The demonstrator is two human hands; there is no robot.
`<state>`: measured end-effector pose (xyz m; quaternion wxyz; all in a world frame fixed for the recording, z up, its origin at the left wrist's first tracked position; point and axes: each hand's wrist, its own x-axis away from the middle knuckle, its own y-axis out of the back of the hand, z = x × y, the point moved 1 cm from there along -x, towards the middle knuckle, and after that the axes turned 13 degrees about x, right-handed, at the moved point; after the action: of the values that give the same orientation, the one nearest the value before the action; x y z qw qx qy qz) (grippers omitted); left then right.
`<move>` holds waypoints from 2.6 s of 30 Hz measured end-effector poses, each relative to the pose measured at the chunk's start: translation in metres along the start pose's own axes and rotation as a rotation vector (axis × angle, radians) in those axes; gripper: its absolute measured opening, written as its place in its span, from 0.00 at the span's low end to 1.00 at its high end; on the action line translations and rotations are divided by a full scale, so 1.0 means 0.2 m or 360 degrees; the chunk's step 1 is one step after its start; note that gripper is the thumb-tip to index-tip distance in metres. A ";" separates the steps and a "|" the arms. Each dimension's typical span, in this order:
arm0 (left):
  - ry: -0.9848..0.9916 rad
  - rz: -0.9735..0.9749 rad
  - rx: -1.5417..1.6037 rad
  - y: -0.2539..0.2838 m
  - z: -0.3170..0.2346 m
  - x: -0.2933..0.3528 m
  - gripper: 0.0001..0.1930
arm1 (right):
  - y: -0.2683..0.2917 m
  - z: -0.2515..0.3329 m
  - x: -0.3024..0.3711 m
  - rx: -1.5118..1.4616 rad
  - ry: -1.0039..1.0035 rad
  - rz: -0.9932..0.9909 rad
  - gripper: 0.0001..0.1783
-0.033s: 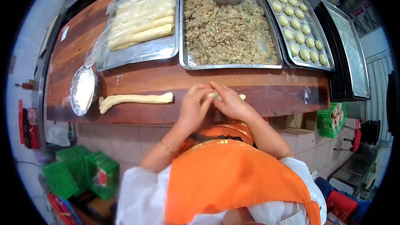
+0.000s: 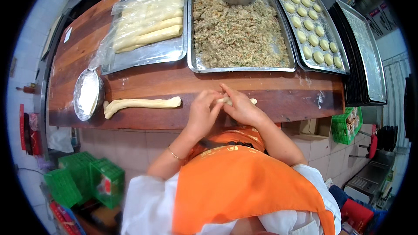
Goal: The person prepares pastries by cutting dough into small pieces, flattening them, adding a filling from a large tray, and shaping them into rounds before placing them on a baking tray.
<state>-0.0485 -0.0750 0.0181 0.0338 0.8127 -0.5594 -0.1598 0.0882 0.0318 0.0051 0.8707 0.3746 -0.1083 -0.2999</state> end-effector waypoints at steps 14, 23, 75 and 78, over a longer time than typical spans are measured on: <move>0.0244 -0.0019 -0.0069 0.00 0.21 -0.02 0.10 | 0.26 -0.07 0.22 0.1074 0.0010 -0.0414 0.12; 0.0058 -0.0128 -0.0094 -0.02 0.15 0.07 0.10 | 0.16 -0.06 0.13 0.0264 0.0162 -0.0320 0.10; -0.0319 0.0432 -0.1032 -0.22 0.15 -0.10 0.35 | 0.81 -0.67 -0.15 0.1117 -0.0437 -0.0443 0.11; -0.0348 0.0336 -0.0811 -0.19 0.15 -0.07 0.32 | 0.86 -0.70 -0.35 0.1449 -0.0635 0.0095 0.10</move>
<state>-0.0275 -0.0437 -0.0161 0.1929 0.6933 -0.5829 -0.3773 0.1670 0.2489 0.0327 0.5893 0.6487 -0.4033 -0.2630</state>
